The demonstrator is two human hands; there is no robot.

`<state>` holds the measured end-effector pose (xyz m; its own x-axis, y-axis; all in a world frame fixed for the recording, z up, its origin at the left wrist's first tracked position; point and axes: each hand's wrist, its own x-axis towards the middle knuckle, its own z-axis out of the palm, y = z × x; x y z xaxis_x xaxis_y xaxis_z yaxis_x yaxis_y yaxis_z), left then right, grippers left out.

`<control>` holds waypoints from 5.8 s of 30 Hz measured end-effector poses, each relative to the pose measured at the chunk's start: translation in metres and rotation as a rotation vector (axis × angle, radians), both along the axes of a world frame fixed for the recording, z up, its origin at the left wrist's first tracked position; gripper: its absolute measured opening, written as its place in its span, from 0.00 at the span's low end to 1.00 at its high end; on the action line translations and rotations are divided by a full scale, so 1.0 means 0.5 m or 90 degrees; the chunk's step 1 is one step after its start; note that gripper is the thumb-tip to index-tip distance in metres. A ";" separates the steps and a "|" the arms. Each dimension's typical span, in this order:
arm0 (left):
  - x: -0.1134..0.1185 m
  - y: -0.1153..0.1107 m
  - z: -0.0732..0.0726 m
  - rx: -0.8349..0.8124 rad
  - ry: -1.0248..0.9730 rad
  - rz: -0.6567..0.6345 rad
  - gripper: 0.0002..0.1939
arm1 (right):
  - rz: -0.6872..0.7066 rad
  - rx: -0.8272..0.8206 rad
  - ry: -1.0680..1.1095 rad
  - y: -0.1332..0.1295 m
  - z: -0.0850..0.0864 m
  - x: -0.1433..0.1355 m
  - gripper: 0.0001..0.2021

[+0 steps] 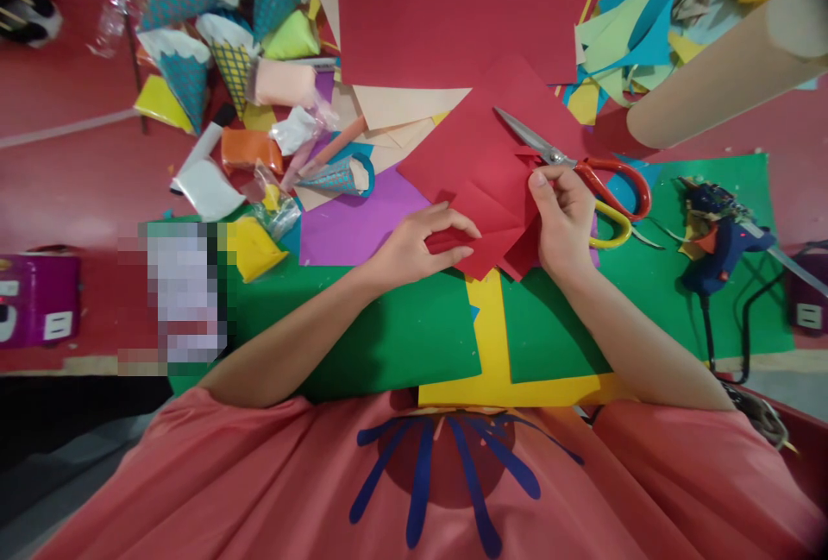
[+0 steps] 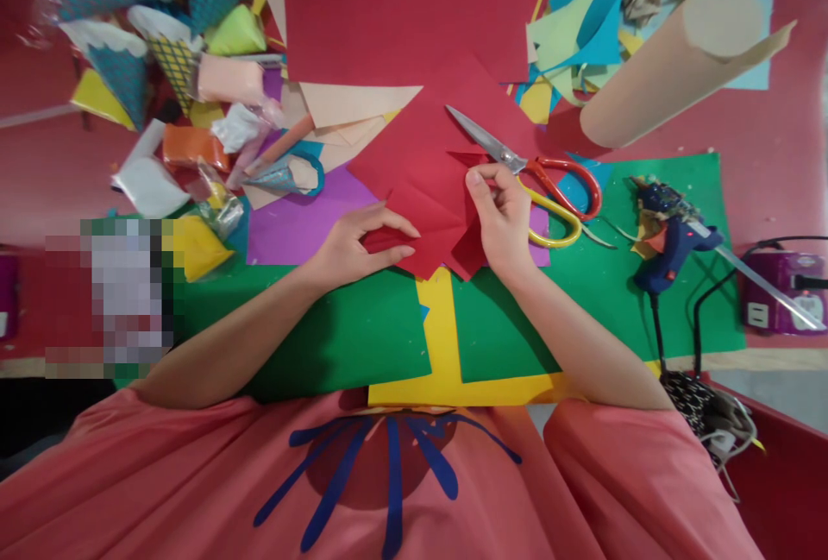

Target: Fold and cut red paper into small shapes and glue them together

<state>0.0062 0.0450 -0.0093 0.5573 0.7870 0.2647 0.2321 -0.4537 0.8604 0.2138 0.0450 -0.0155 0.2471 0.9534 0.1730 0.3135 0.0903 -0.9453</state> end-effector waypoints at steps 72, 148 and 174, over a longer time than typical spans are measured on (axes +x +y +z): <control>-0.051 -0.050 0.018 -0.204 -0.090 0.131 0.21 | 0.433 -0.158 -0.709 -0.115 0.159 0.229 0.28; -0.052 -0.058 0.008 -0.063 -0.036 0.049 0.25 | 0.552 -0.242 -0.637 -0.064 0.177 0.166 0.27; -0.045 -0.061 0.011 -0.070 -0.038 0.014 0.25 | 0.581 -0.284 -0.612 -0.068 0.162 0.153 0.35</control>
